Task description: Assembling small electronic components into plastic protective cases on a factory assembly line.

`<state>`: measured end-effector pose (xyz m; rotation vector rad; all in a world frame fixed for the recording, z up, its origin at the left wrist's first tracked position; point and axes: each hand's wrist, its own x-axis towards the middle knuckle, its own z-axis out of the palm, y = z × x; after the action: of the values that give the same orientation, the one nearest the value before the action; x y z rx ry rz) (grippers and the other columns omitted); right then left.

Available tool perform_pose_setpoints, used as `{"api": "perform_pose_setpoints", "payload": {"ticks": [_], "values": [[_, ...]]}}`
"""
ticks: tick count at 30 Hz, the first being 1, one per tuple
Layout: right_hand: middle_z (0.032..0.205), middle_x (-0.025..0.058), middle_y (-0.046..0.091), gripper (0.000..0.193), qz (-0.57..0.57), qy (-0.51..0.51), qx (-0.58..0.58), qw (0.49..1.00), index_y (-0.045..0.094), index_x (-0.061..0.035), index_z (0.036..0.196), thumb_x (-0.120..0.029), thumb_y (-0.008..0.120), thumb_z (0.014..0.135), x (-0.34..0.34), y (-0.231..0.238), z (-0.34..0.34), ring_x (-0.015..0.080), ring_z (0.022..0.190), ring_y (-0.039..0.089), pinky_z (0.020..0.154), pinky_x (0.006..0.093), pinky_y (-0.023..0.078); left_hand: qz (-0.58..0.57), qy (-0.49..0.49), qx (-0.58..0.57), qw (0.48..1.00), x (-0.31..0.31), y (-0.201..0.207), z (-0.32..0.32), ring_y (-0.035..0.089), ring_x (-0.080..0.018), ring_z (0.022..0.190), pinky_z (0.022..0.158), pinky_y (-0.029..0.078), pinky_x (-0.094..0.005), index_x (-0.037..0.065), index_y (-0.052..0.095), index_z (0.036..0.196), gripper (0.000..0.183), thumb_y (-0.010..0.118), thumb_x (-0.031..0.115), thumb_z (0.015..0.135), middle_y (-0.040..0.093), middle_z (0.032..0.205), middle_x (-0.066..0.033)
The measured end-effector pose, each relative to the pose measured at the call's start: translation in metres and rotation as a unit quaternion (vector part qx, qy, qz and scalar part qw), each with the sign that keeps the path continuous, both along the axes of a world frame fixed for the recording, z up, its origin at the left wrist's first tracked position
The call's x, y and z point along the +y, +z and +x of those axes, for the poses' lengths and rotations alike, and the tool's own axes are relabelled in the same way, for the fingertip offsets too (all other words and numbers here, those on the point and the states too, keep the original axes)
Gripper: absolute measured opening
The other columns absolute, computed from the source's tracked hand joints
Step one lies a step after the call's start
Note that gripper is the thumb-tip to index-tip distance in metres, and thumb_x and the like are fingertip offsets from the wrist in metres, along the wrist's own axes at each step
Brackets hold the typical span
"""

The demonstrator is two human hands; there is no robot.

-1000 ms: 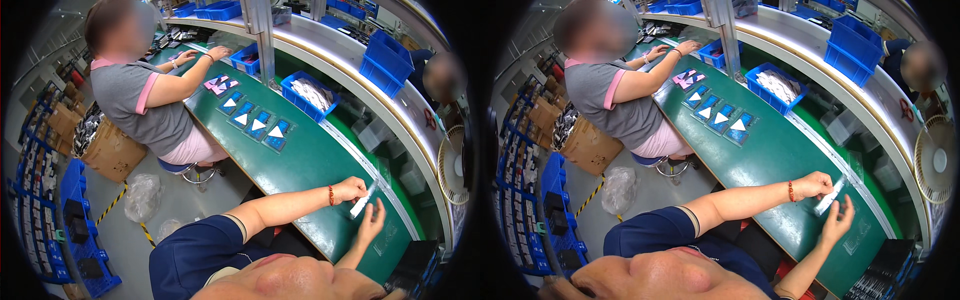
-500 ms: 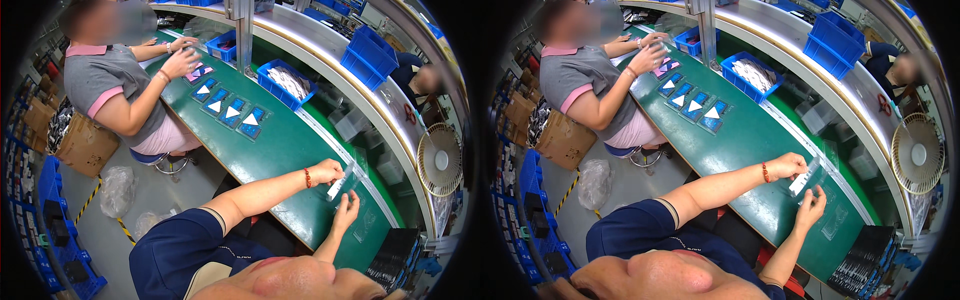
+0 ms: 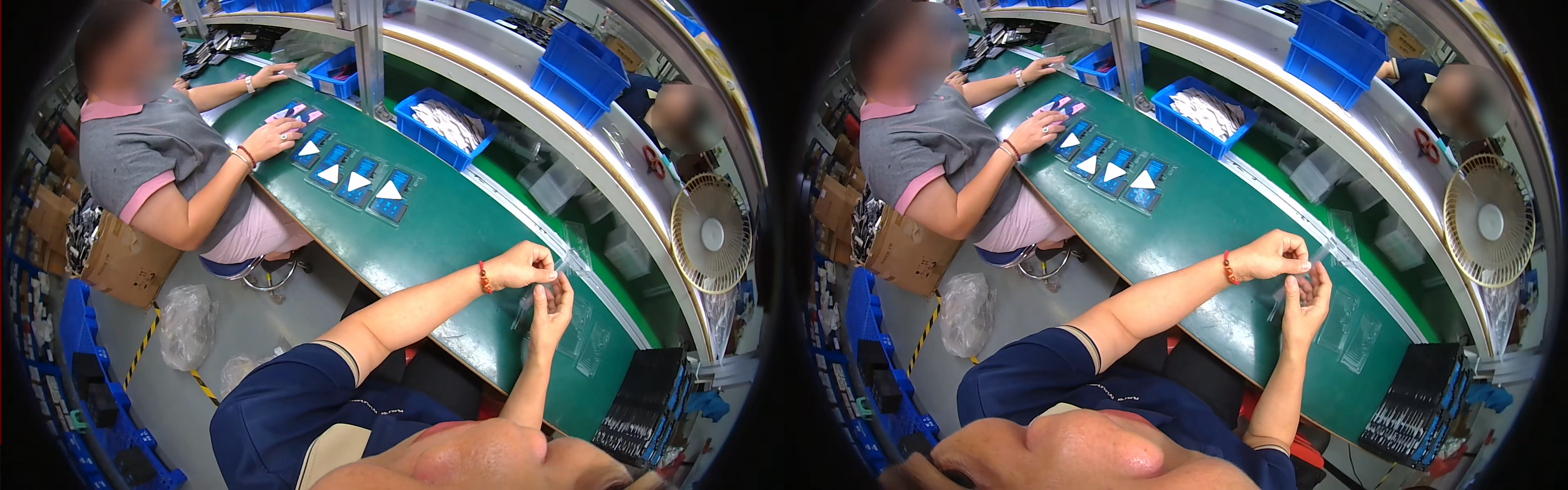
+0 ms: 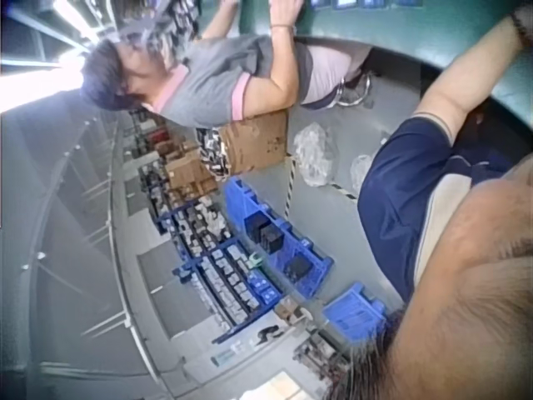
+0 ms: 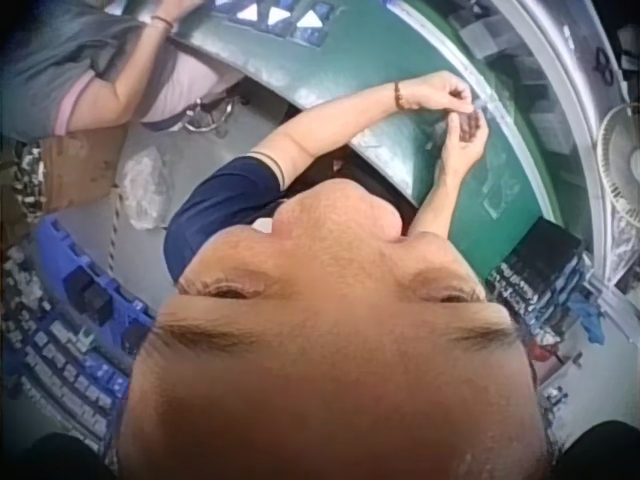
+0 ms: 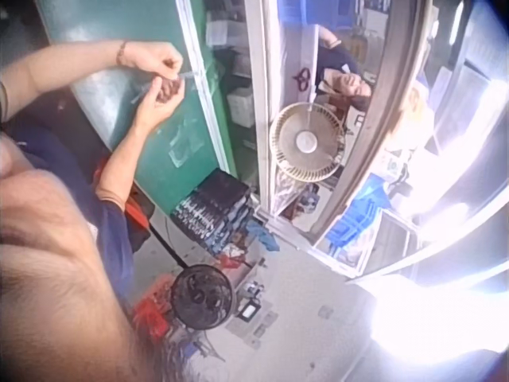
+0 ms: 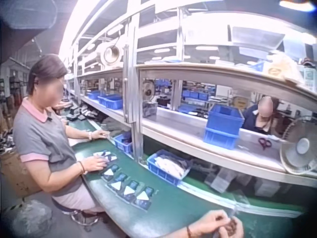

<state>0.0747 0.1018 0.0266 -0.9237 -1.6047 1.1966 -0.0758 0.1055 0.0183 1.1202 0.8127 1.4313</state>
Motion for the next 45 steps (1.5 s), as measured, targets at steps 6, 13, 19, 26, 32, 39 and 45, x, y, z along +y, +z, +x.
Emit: {"api": "perform_pose_setpoints", "payload": {"ticks": [6,13,19,26,32,39,45], "values": [[0.122,0.0101,0.05,0.055,-0.024,0.007,0.069,0.997,0.046,-0.002,0.131,-0.01,0.07,0.083,0.006,0.002,0.011,0.0139,0.1,0.053,0.087,0.0269,0.045,0.038,-0.009,-0.001,0.999,0.002,0.002,0.006,0.052,-0.0041,0.077,0.07,0.044,-0.0212,0.004,0.061,0.083,0.01,0.066,0.011,0.087,0.059,0.08,0.0027],[0.12,0.0075,0.054,0.048,-0.073,-0.028,0.136,0.988,0.05,-0.0018,0.129,-0.015,0.066,0.086,0.023,-0.002,0.035,0.012,0.095,0.056,0.078,0.0257,0.048,-0.022,0.005,-0.034,0.999,0.003,-0.001,-0.012,0.055,-0.0063,0.073,0.068,0.046,-0.0216,0.006,0.063,0.087,0.01,0.066,0.015,0.088,0.06,0.081,0.0025],[0.115,0.0136,0.056,0.055,0.187,-0.381,-0.242,0.873,0.057,-0.0062,0.123,-0.021,0.077,0.074,0.045,-0.017,0.163,0.0264,0.099,0.055,0.083,0.0362,0.045,-0.1,0.013,-0.178,0.979,0.044,-0.011,-0.028,0.056,-0.012,0.065,0.053,0.046,-0.0261,0.01,0.053,0.092,0.012,0.053,0.021,0.097,0.057,0.075,-0.0013],[0.126,0.0242,0.053,0.053,0.144,-0.431,-0.491,0.744,0.067,-0.0104,0.113,-0.051,0.066,0.078,0.051,-0.053,0.25,0.0397,0.115,0.049,0.098,0.0456,0.038,-0.045,0.187,0.032,0.981,0.095,-0.034,-0.033,0.053,-0.0133,0.049,0.043,0.045,-0.0273,0.003,0.051,0.1,0.011,0.054,0.009,0.092,0.057,0.076,-0.007],[0.13,0.0262,0.05,0.064,0.123,-0.41,-0.494,0.756,0.065,-0.01,0.117,-0.062,0.056,0.081,0.042,-0.042,0.225,0.0401,0.122,0.043,0.103,0.0507,0.031,0.234,0.311,0.565,0.728,0.046,-0.023,-0.002,0.056,-0.0283,0.099,0.087,0.045,-0.0403,0.005,0.058,0.113,0.039,0.07,0.023,0.08,0.055,0.116,-0.0153],[0.13,0.03,0.046,0.068,0.192,-0.324,-0.498,0.781,0.06,-0.0036,0.12,-0.06,0.058,0.081,0.029,-0.046,0.178,0.0407,0.122,0.042,0.101,0.05,0.031,0.196,0.032,0.662,0.723,-0.035,-0.013,0.064,0.033,-0.0412,0.131,0.107,0.022,-0.0608,0.027,0.053,0.131,0.056,0.062,0.05,0.081,0.038,0.141,-0.022],[0.128,0.0296,0.047,0.066,0.232,-0.29,-0.494,0.786,0.056,-0.0027,0.121,-0.054,0.062,0.08,0.002,-0.032,0.137,0.041,0.118,0.045,0.098,0.0493,0.034,0.165,0.067,0.681,0.711,-0.069,-0.01,0.038,0.033,-0.0401,0.132,0.106,0.023,-0.0611,0.02,0.058,0.121,0.049,0.068,0.043,0.079,0.038,0.14,-0.0209]]}}
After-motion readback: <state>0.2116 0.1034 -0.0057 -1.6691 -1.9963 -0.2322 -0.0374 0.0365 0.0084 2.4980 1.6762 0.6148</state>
